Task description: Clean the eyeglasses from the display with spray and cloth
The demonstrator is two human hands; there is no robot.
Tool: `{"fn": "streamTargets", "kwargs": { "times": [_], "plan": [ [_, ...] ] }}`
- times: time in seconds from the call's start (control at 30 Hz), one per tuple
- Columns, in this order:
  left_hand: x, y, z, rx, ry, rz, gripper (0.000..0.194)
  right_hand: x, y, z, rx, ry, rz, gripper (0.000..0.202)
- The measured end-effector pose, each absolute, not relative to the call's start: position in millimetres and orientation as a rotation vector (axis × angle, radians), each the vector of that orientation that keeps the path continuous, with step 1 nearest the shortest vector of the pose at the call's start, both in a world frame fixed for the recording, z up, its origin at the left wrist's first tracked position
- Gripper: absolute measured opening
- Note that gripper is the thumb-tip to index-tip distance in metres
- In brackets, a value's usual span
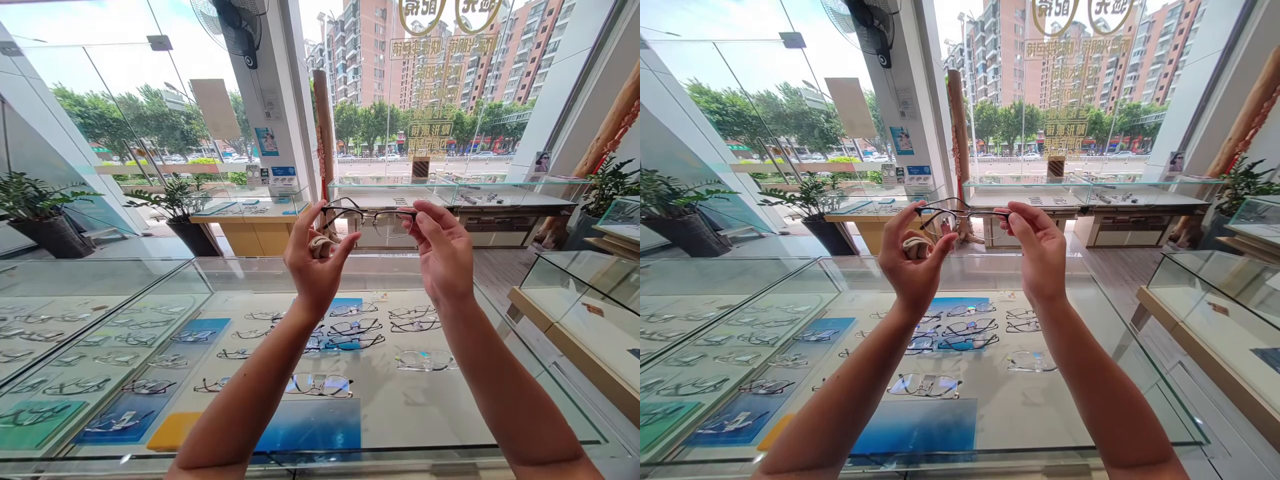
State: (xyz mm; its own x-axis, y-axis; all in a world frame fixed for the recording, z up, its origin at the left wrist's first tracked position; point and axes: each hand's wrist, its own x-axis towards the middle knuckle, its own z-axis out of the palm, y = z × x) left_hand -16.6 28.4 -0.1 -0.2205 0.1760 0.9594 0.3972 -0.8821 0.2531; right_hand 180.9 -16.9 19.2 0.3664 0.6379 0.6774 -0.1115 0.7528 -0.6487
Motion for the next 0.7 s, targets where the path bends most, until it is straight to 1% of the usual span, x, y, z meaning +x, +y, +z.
{"fn": "streamTargets", "kwargs": {
  "times": [0.2,0.4,0.57,0.7],
  "plan": [
    [-15,32,-2,-1.951,-0.704,-2.209,0.065,183,-14,18,-0.626,-1.094,0.505,0.026],
    [-17,33,1,-2.010,-0.707,-2.277,0.070,192,0,11,-0.726,-1.172,0.529,0.028],
    [-19,36,4,-2.076,-0.670,-2.331,0.069,196,5,11,-0.762,-1.133,0.638,0.019],
    [-20,35,6,-2.193,-0.614,-2.305,0.069,201,-4,21,-0.746,-1.248,0.538,0.015]
  ]
}}
